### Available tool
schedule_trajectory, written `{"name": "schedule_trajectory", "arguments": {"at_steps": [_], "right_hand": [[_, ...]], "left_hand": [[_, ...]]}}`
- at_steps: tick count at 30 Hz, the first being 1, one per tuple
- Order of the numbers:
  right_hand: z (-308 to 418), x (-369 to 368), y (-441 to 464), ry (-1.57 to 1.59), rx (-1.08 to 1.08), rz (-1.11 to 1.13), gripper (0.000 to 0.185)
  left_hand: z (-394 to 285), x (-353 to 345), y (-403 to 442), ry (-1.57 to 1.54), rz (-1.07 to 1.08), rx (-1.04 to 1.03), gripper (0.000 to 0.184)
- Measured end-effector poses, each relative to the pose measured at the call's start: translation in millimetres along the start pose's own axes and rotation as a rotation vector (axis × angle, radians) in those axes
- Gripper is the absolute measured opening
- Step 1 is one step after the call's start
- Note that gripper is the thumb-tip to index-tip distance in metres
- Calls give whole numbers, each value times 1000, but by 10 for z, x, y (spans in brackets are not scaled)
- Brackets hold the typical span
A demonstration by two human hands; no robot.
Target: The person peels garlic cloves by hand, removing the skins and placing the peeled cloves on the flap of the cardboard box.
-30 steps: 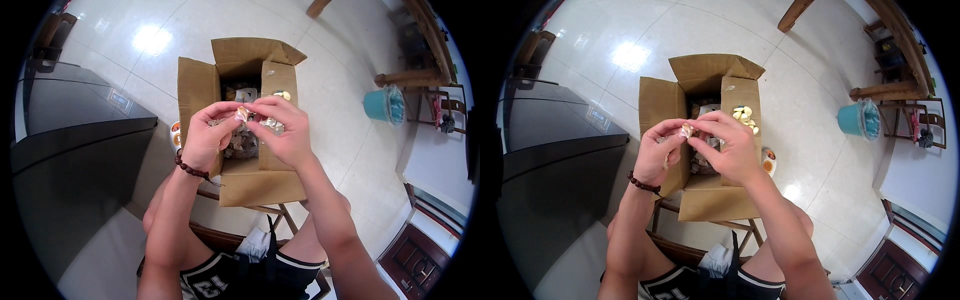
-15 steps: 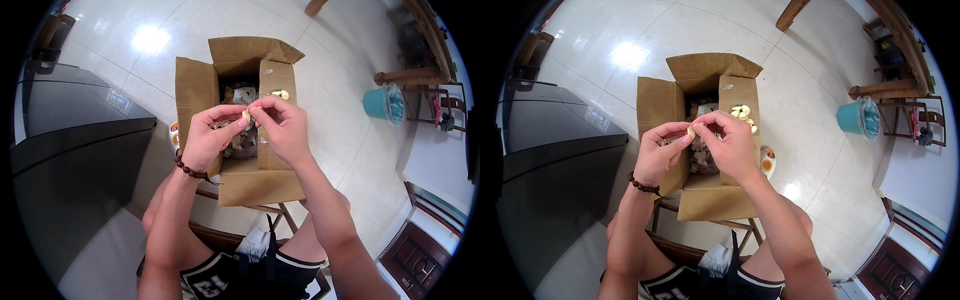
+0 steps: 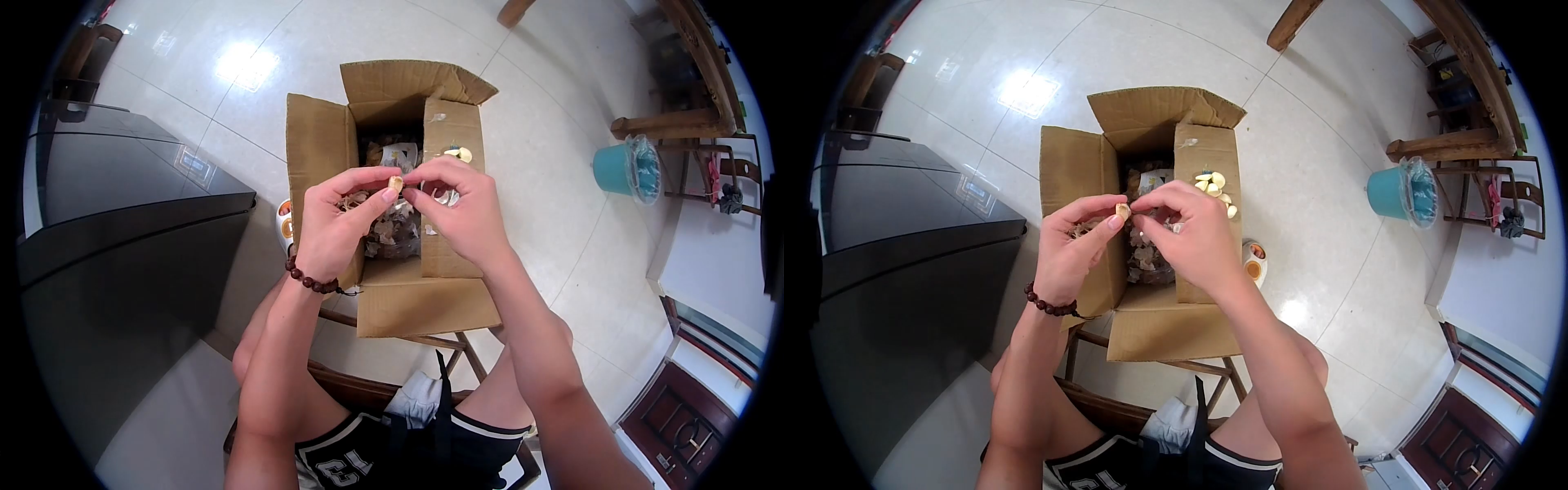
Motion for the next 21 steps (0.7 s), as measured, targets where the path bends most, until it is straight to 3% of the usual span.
{"name": "schedule_trajectory", "arguments": {"at_steps": [2,4,8,14,16,21], "right_hand": [[100,54,3,105,30,-103,11],[127,92,-7,109,75,-95,10],[179,107,-33,64,131,-100,9],[214,92,-41,29,138,-107,8],[227,93,-53,30,141,-125,8],[136,91,-37,56,105,-136,9]], "left_hand": [[16,-7,-4,0,-6,4,25],[-85,-14,-3,59,-28,-176,24],[-125,-44,-12,131,2,-302,24],[-243,-74,-66,438,-50,-457,20],[-349,-121,-116,540,-95,-612,18],[-299,-113,-102,487,-109,-552,18]]}}
Point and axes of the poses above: each hand's wrist, its own y-axis towards the middle knuckle, its own x-axis out of the back of the hand, z = x × y, the point moved 7 cm from there along y, towards the middle knuckle, and after that the axes turned 5 degrees about -x, right-handed, at the moved point
